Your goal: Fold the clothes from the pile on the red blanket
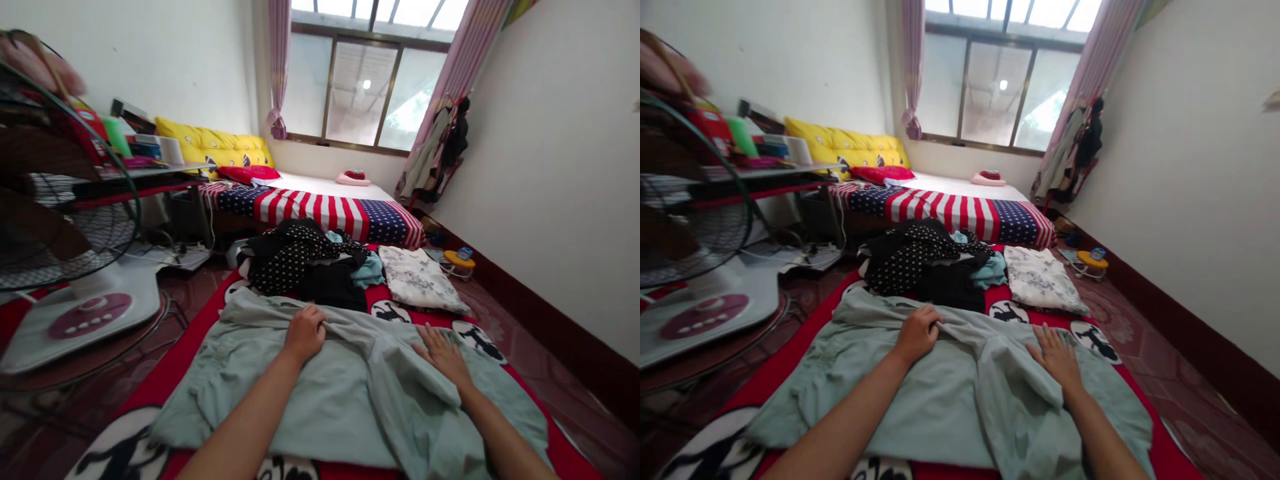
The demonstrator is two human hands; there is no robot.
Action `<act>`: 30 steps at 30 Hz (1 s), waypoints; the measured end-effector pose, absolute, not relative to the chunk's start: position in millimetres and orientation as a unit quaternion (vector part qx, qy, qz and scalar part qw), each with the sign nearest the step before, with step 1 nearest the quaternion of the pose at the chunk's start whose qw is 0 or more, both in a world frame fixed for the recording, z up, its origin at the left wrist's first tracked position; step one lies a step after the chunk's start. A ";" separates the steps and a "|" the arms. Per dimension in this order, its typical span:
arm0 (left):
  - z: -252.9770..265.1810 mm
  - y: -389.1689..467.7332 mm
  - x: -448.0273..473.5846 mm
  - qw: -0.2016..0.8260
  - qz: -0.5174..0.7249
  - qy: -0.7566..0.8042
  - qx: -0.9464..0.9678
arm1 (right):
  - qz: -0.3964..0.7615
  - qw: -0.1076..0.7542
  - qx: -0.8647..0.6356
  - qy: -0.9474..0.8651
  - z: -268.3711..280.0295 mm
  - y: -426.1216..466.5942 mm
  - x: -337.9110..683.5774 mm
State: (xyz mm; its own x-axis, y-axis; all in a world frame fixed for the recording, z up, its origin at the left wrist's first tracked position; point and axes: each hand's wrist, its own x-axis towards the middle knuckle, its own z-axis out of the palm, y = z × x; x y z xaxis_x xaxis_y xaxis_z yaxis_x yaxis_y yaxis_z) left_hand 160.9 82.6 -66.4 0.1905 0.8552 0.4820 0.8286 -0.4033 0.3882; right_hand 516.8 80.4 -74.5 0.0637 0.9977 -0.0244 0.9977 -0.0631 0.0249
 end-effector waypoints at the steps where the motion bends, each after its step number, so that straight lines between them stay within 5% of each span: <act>1: -66.0 82.3 161.6 0.020 0.313 0.549 0.775 | -0.011 0.021 0.726 0.687 -67.4 81.9 516.8; 4: -61.1 81.3 158.5 0.020 0.274 0.551 0.788 | -0.035 0.016 0.723 0.690 -33.8 79.9 503.8; 10: -39.8 81.3 107.5 -0.004 0.176 0.543 0.821 | -0.037 -0.221 0.563 0.795 12.5 17.1 408.3; 21: -16.8 77.8 -12.6 -0.101 0.109 0.580 0.801 | 0.060 -0.148 0.569 0.807 -41.7 7.2 381.3; 30: 23.6 45.5 -28.7 -0.070 0.215 0.567 0.792 | 0.006 -0.314 0.551 0.773 2.2 13.9 432.5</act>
State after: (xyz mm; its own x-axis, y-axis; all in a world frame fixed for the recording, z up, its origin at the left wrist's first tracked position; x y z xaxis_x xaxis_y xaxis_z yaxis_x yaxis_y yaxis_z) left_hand -28.7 45.5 23.6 0.2649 0.8679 0.4203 0.9281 -0.3477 0.1330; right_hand 432.5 13.9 2.2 -0.1941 0.8483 0.4926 0.8561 0.3917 -0.3371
